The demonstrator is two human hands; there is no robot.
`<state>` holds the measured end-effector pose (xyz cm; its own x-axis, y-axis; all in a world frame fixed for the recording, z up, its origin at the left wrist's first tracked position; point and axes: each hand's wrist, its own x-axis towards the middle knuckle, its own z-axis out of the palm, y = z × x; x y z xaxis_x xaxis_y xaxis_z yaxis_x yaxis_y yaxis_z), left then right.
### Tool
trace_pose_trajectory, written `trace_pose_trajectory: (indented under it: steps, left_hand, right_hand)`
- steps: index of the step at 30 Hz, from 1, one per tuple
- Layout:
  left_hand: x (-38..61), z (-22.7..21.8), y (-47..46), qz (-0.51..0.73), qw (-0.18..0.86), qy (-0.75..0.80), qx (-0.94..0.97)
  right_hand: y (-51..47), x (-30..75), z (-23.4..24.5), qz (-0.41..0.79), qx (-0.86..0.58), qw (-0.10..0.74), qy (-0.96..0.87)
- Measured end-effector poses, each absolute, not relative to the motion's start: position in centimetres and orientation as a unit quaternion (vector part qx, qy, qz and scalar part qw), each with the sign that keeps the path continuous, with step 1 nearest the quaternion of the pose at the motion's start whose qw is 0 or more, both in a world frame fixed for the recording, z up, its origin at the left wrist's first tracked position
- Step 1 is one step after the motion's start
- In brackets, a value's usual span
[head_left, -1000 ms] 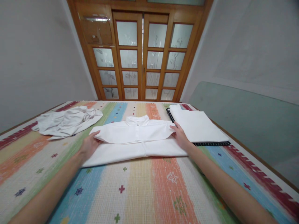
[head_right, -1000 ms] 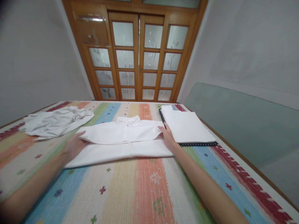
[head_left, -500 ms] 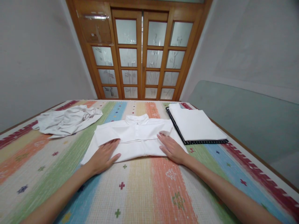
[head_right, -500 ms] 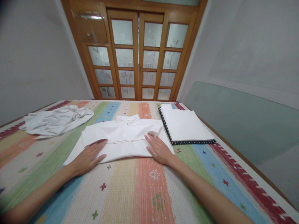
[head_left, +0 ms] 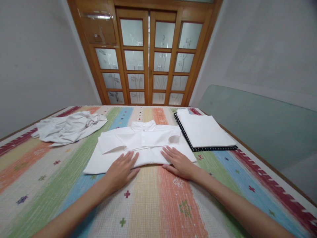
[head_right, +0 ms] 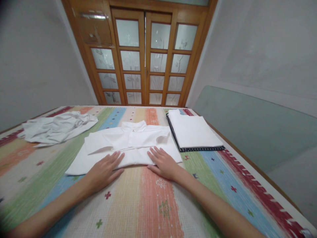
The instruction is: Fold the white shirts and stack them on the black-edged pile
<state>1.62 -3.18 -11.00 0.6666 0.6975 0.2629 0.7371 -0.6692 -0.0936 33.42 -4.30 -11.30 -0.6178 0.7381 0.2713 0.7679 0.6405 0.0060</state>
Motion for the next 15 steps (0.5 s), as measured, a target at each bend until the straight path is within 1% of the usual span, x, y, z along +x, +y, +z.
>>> trace_pose_trajectory:
  steps: [3, 7, 10, 12, 15]
  left_hand:
    - [3.9, -10.2, -3.2, -0.098, 0.114, -0.337, -0.929]
    - [4.5, -9.9, -2.8, -0.043, 0.137, -0.299, -0.944]
    - [4.1, -10.3, -2.9, -0.005, 0.149, -0.295, -0.944]
    - [3.9, -10.7, -3.1, -0.01, 0.148, -0.295, -0.944]
    - [3.1, -10.8, -3.8, -0.067, 0.123, -0.29, -0.947]
  right_hand:
    - [-4.2, 31.6, -10.9, -0.115, -0.391, 0.122, -0.905]
    - [-4.2, 31.3, -10.4, -0.177, -0.355, 0.069, -0.915]
    - [-4.3, 32.2, -10.3, -0.19, -0.34, 0.047, -0.92]
    - [-4.5, 32.8, -10.5, -0.181, -0.34, 0.052, -0.921]
    - [-5.0, 33.7, -10.8, -0.156, -0.353, 0.098, -0.917]
